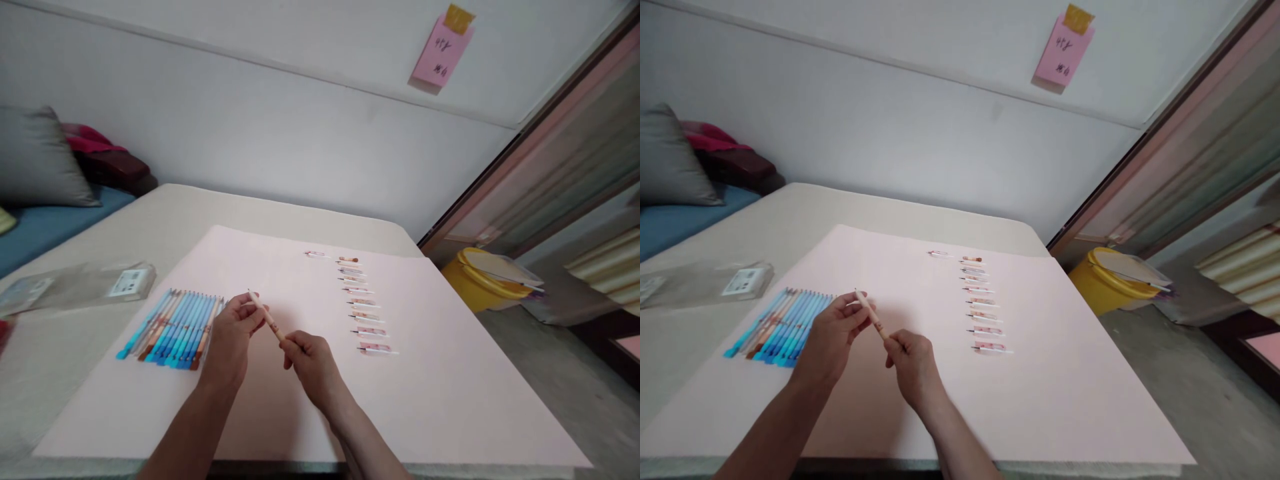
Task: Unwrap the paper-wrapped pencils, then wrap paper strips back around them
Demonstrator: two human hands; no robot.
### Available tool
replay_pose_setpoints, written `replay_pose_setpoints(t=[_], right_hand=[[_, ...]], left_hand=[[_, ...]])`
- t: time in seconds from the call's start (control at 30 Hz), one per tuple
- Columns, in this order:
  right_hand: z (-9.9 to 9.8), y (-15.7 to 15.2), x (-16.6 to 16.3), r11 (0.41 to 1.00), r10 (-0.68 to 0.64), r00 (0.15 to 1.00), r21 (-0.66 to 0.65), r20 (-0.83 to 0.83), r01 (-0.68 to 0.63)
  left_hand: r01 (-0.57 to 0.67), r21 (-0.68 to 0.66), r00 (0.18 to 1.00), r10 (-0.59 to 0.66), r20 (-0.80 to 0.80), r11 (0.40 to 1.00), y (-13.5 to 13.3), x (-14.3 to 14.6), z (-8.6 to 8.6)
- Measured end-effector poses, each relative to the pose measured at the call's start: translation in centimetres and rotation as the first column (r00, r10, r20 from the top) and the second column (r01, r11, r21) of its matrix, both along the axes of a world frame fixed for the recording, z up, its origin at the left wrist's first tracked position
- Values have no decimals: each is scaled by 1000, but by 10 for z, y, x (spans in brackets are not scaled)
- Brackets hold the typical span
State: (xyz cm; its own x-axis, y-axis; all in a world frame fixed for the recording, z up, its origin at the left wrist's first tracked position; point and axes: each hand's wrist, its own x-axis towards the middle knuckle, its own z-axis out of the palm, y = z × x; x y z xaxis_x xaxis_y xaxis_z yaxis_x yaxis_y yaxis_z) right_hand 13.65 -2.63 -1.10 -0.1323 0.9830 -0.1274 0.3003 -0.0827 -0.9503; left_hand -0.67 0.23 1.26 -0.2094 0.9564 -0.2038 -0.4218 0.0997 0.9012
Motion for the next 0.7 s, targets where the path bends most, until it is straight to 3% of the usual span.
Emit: replay_pose_setpoints(t=[0.17, 0.4, 0.57, 0.7], right_hand=[[2, 1, 0, 987, 11, 980, -154, -200, -43], [10, 1, 3, 918, -34, 826, -345, -562, -197], [7, 1, 3, 895, -59, 771, -375, -634, -240], [8, 2, 4, 930, -27, 829, -318, -558, -184]], left_hand=[[27, 18, 999, -26, -20, 999, -1, -1, 2], [49, 44, 998, -47, -40, 998, -1, -2, 2], [46, 46, 999, -45, -8, 998, -1, -2, 5], [17, 17, 998, -17, 54, 1000, -2, -2, 6]])
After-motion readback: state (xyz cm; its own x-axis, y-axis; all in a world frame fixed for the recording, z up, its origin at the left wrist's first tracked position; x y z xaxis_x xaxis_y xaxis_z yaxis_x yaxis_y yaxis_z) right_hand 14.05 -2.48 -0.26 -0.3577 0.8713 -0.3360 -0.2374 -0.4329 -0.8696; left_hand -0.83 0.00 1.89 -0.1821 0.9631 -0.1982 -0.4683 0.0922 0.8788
